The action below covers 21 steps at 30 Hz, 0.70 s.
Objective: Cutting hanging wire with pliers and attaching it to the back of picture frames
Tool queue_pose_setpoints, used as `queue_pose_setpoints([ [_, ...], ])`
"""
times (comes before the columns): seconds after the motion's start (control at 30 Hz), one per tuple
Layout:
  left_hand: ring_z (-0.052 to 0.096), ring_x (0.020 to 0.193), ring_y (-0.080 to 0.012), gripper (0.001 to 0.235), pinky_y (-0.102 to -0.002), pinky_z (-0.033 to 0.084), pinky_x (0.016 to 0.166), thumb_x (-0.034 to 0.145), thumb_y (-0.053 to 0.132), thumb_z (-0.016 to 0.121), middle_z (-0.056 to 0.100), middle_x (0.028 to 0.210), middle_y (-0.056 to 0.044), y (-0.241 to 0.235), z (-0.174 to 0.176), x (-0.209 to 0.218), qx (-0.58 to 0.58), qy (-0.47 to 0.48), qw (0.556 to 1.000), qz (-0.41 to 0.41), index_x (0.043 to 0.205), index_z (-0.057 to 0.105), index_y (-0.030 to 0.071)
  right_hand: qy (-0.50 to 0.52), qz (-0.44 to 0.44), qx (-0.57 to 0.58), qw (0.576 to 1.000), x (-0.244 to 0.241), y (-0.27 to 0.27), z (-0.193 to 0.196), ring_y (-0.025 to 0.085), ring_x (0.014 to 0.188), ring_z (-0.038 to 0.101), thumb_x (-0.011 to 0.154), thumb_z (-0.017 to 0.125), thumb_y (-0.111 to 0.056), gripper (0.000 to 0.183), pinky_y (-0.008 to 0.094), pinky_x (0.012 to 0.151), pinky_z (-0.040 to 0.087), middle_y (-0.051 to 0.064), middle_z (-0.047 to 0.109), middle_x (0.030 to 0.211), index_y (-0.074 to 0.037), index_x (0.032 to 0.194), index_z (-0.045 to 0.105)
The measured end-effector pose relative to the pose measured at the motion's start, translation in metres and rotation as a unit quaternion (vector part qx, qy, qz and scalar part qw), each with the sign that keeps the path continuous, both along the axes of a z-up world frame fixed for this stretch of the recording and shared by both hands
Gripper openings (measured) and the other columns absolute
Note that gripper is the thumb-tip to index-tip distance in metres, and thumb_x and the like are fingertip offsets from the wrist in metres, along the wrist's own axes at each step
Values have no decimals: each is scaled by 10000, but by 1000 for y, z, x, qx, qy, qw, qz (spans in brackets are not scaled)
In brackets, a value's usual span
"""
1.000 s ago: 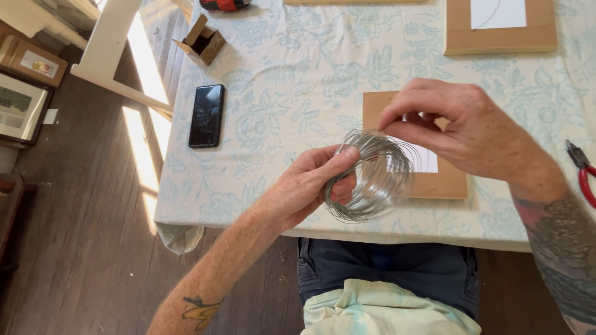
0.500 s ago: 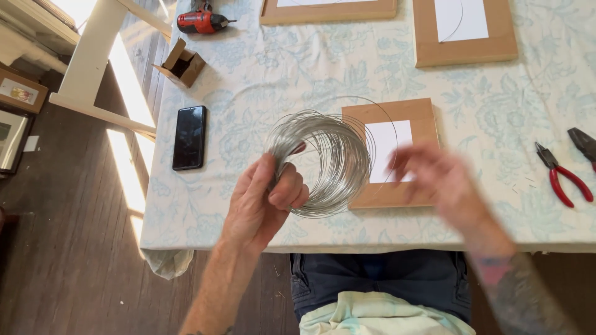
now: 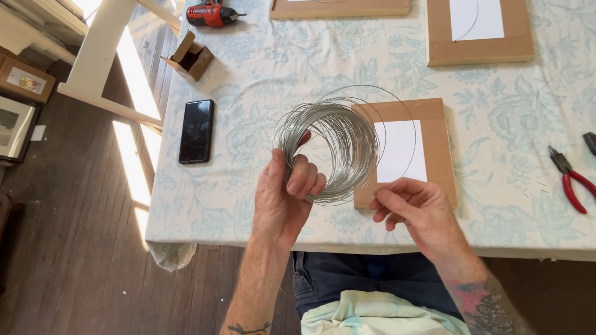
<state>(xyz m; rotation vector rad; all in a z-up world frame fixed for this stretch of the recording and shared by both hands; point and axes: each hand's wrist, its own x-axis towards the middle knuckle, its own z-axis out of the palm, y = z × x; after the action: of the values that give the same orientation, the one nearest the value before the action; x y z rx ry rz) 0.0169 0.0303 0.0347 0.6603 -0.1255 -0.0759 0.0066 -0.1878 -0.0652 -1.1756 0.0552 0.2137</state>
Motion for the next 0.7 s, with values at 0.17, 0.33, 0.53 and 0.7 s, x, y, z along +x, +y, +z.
queue_pose_setpoints([
  [0.17, 332, 580, -64, 508, -245, 394, 672, 1104, 371, 484, 364, 605, 76, 16, -32, 7, 5, 0, 1000, 4, 1420, 538, -23, 20, -11, 63, 998, 5, -13, -3, 326, 772, 796, 988, 616, -160, 165, 400, 596, 664, 252, 768, 850, -4, 1039, 634],
  [0.33, 318, 571, -62, 528, -241, 385, 661, 1103, 366, 478, 354, 593, 77, 22, -32, 5, 10, -1, 1000, 8, 1458, 507, -24, -3, -57, 87, 995, 18, -30, 5, 260, 842, 781, 1074, 546, -219, 138, 405, 760, 659, 157, 744, 859, -92, 1127, 560],
  [0.53, 339, 549, -52, 487, -241, 372, 631, 1104, 360, 483, 357, 575, 82, 33, -32, 3, -26, -91, 995, -32, 1443, 549, 17, -5, -101, 97, 990, 32, -48, 31, 91, 875, 518, 1108, 492, -203, 178, 307, 886, 583, -51, 420, 824, -117, 1238, 579],
  [0.7, 264, 597, -88, 367, -288, 307, 641, 1192, 324, 462, 299, 658, 88, 42, -11, -5, 56, -217, 971, -81, 1410, 589, 58, -7, 58, 158, 986, 36, -23, 55, 314, 1103, 663, 974, 531, -639, 667, 472, 880, 592, 159, 712, 1161, -38, 1221, 683],
])
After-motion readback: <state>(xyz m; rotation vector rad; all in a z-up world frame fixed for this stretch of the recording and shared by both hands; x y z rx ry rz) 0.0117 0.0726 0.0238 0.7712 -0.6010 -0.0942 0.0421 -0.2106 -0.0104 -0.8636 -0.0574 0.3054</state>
